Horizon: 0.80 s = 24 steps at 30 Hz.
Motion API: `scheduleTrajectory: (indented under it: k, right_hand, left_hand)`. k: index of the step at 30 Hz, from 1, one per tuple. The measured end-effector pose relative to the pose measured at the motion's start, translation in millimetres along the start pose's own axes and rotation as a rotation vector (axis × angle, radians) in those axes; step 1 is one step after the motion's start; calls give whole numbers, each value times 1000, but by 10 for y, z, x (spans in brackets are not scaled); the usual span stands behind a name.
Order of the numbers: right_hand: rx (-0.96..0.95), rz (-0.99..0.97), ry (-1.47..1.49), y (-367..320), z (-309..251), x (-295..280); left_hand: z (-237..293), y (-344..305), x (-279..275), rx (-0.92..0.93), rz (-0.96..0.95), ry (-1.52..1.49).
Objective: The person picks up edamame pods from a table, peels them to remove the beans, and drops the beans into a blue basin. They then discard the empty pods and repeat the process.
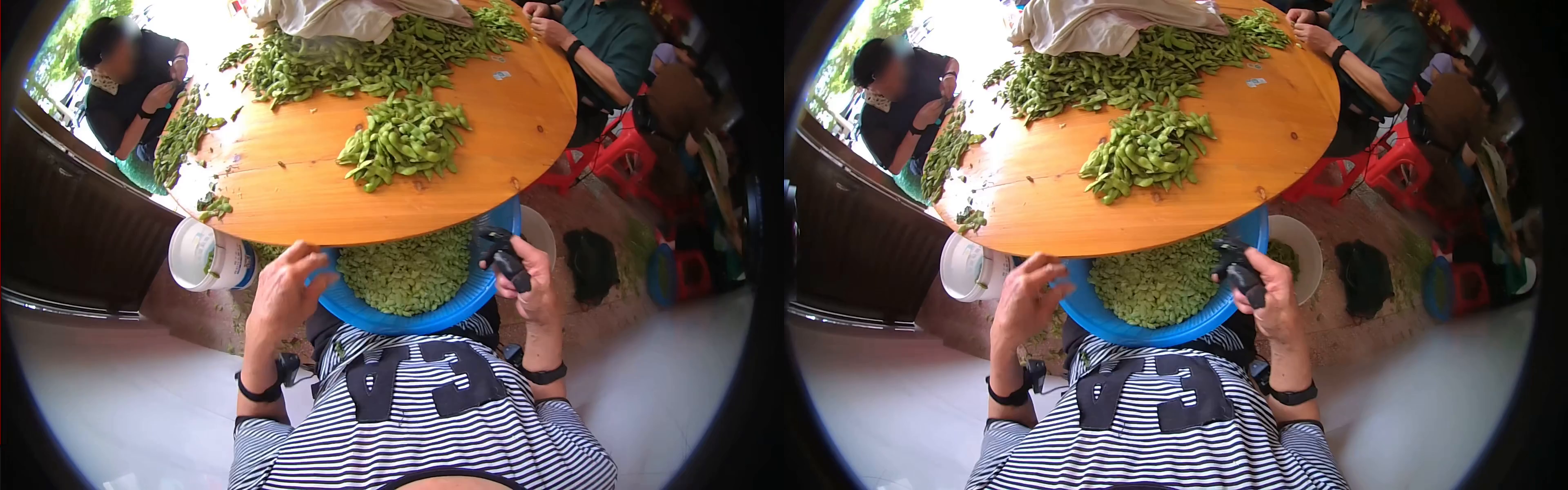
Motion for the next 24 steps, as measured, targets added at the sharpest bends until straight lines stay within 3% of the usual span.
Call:
scheduleTrajectory:
  k: [1,3,6,9,11,13,15,16,19,21,22,24]
  right_hand:
    - [2,5,-6,22,23,5]
    - [69,-112,157,73,99,62]
    - [72,-128,129,95,126,120]
    - [37,-167,25,77,172,158]
    - [-191,-75,-201,73,145,249]
    - [-192,-83,-323,85,111,237]
    - [-186,-91,-565,87,84,222]
    - [-279,-60,-670,87,51,253]
    - [-384,-26,-706,109,-64,390]
    - [-372,-29,-694,148,-70,434]
    - [-362,-34,-681,168,-72,457]
    - [-350,-60,-661,211,-81,547]
  left_hand:
    - [62,163,1,-14,39,-144]
    - [-23,503,166,-28,152,-171]
    - [-203,947,404,-95,320,-254]
    - [-311,1080,546,-79,261,-208]
    - [-315,1091,557,-65,257,-183]
    - [-321,1084,534,-52,286,-204]
    - [-366,1082,519,-187,214,-283]
    - [-374,1081,512,-184,214,-285]
    - [-384,1052,472,-186,236,-298]
    - [-385,970,444,-380,279,-395]
    - [-345,926,449,-378,274,-399]
    - [-245,801,520,-429,208,-745]
Point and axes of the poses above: each hand's wrist, its own y-axis towards the middle knuckle, its own x-axis out of the palm, z = x × y, the point moved 3 cm from there along y, towards the middle knuckle, and after that the axes turned 4 degrees about z, right-handed, at the moved point
